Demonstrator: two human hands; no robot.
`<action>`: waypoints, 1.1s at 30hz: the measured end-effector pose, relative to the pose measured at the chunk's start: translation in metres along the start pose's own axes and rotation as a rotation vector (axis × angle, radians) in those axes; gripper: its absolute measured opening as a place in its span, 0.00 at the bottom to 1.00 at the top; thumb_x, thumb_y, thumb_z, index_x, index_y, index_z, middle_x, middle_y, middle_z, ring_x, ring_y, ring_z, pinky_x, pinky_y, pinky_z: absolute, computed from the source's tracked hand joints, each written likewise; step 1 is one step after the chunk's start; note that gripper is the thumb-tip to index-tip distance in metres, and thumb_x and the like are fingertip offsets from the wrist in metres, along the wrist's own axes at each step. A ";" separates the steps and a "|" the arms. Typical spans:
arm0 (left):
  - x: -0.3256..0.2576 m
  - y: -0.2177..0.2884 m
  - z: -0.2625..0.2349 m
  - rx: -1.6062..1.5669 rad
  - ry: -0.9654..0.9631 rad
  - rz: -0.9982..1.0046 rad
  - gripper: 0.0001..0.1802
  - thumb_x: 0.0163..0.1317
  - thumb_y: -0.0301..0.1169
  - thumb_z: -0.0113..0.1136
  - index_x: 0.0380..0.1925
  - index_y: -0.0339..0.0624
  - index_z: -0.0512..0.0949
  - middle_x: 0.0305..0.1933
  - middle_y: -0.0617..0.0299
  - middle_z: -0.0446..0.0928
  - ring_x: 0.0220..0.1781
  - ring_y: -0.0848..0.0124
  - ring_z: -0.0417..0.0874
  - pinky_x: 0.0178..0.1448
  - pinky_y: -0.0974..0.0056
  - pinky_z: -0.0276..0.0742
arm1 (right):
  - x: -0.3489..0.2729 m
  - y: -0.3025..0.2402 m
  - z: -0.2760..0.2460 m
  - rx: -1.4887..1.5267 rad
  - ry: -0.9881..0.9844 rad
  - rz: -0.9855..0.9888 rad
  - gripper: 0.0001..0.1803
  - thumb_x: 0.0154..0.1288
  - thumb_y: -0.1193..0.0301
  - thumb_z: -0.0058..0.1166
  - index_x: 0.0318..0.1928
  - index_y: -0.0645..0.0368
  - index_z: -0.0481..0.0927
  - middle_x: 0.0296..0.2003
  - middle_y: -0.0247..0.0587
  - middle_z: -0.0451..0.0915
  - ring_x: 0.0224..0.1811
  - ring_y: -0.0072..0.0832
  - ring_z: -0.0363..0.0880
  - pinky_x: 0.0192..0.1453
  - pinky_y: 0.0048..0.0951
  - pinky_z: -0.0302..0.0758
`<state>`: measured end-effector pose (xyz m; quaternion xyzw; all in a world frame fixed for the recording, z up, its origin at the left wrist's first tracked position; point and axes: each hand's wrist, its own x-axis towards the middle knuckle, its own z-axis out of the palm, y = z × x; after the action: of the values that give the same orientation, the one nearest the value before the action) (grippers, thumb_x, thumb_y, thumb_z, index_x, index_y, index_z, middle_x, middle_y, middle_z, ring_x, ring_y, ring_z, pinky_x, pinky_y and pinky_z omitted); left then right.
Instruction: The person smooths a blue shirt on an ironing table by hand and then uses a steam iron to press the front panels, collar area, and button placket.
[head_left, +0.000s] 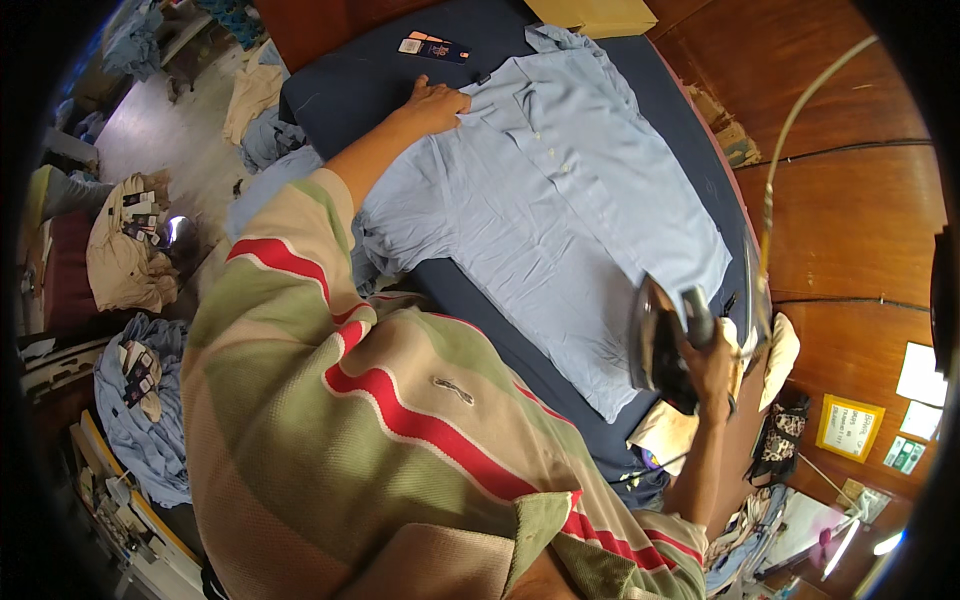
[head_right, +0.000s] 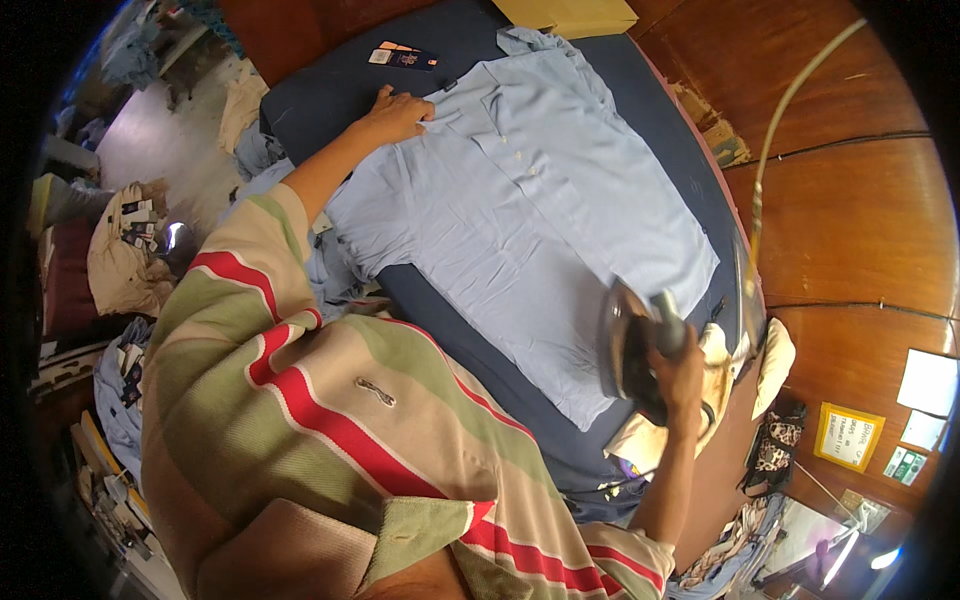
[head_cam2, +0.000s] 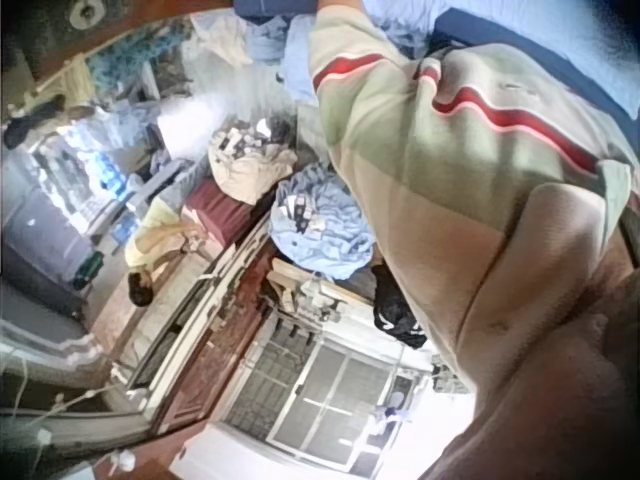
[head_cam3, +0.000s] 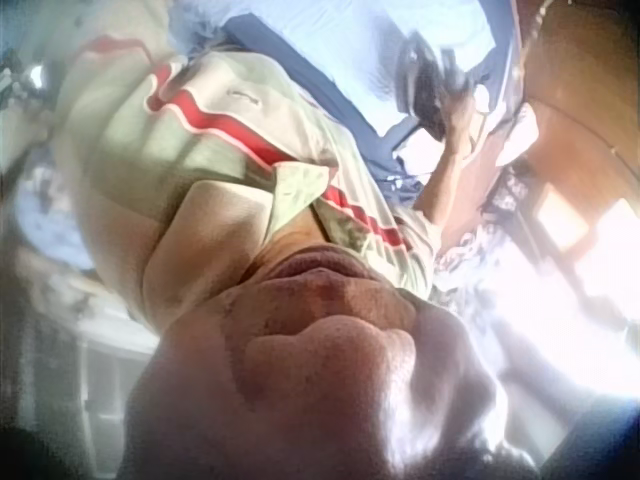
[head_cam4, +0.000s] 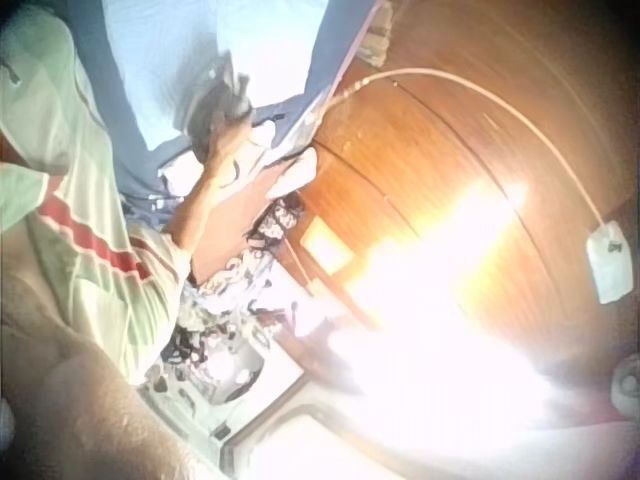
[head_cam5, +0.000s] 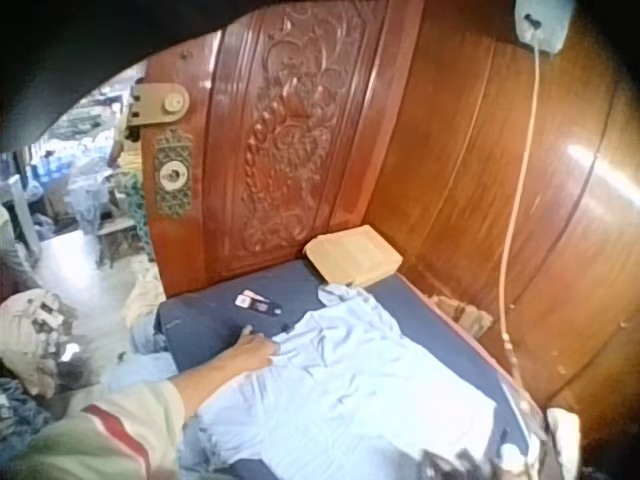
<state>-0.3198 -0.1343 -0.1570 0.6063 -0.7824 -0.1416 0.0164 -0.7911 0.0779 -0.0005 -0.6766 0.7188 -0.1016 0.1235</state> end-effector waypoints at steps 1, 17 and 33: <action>0.003 0.001 -0.003 -0.016 -0.034 -0.012 0.13 0.55 0.37 0.59 0.42 0.53 0.76 0.48 0.68 0.76 0.58 0.64 0.71 0.67 0.40 0.46 | 0.008 -0.022 0.008 0.026 -0.087 0.018 0.26 0.48 0.68 0.61 0.48 0.64 0.70 0.32 0.62 0.79 0.36 0.50 0.81 0.37 0.40 0.76; -0.097 -0.004 0.041 -0.218 0.468 -0.504 0.17 0.55 0.44 0.58 0.41 0.48 0.78 0.64 0.62 0.65 0.68 0.64 0.59 0.65 0.41 0.46 | 0.147 -0.275 0.148 -0.050 -0.200 -0.457 0.30 0.48 0.59 0.59 0.50 0.62 0.69 0.34 0.62 0.79 0.41 0.54 0.78 0.44 0.45 0.74; -0.112 -0.014 0.061 -0.336 0.626 -0.533 0.12 0.57 0.40 0.56 0.29 0.45 0.82 0.61 0.65 0.68 0.68 0.64 0.60 0.68 0.46 0.43 | 0.188 -0.346 0.172 -0.105 -0.237 -0.707 0.32 0.58 0.44 0.49 0.35 0.67 0.78 0.30 0.63 0.79 0.38 0.54 0.79 0.43 0.45 0.75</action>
<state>-0.2892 -0.0186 -0.2028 0.7894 -0.5221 -0.0754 0.3139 -0.4195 -0.1281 -0.0630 -0.8954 0.4258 -0.0219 0.1281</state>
